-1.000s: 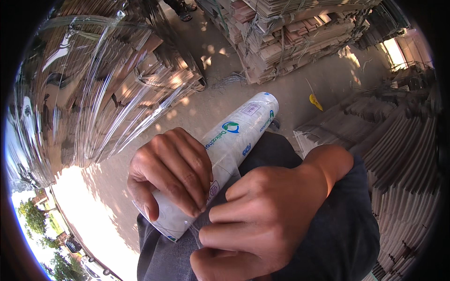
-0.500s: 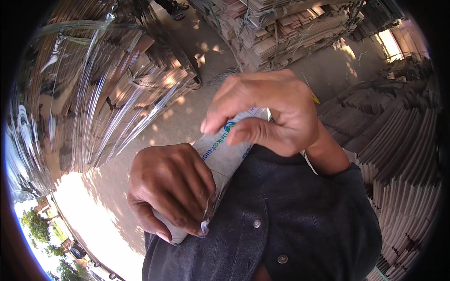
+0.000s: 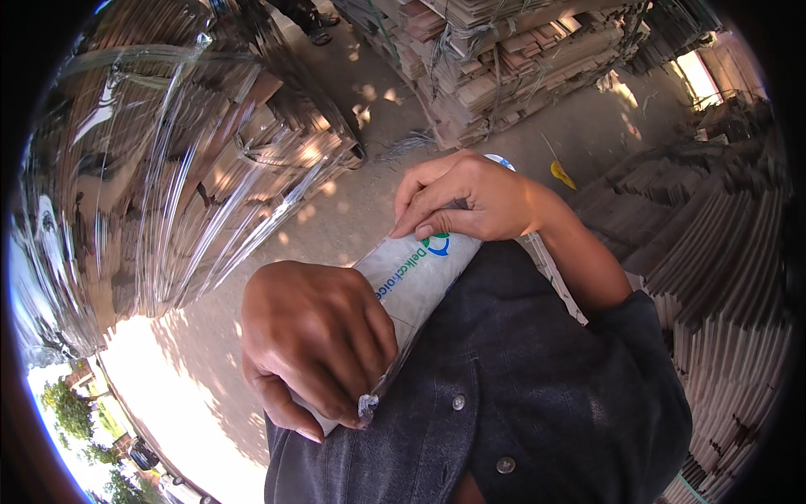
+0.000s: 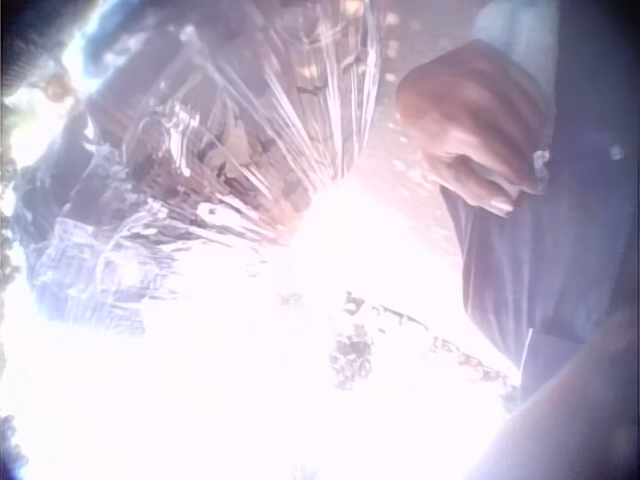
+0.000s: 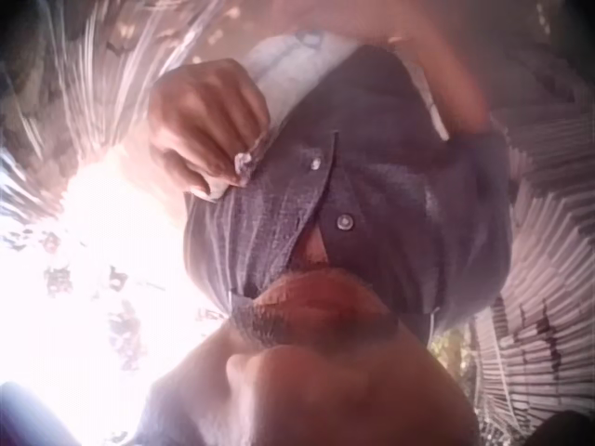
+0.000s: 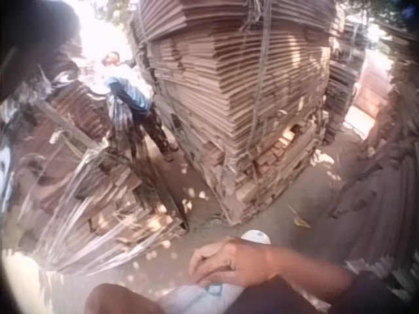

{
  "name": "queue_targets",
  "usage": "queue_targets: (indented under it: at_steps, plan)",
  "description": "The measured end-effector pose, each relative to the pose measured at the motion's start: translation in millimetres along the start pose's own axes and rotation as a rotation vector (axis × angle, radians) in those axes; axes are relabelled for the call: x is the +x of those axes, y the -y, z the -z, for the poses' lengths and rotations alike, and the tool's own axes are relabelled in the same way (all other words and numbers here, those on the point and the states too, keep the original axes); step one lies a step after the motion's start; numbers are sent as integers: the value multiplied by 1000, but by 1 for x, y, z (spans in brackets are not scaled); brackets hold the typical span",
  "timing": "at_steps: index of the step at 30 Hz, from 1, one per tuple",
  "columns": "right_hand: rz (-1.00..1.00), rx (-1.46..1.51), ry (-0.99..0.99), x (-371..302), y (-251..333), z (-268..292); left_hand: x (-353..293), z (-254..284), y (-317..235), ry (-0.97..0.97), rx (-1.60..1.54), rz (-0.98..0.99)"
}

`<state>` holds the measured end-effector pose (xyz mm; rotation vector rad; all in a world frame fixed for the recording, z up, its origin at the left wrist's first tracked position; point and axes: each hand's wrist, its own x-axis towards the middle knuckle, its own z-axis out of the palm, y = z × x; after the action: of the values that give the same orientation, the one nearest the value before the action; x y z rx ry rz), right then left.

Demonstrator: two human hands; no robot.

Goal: The person wraps a pallet of stacked cardboard materials using a roll of plastic film, moving around the stack and securing the layers by hand.

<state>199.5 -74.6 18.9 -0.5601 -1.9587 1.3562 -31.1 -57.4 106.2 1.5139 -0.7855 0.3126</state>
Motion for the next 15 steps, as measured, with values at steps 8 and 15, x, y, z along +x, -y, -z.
queue_targets:
  at_steps: [8, 15]
  plan:
    - [82, -77, -90, 1, 10, -8, 0, 8, 5, 34, -19, -23]
    - [83, -78, -31, 13, 18, -2, 3, 16, -3, 118, -38, 15]
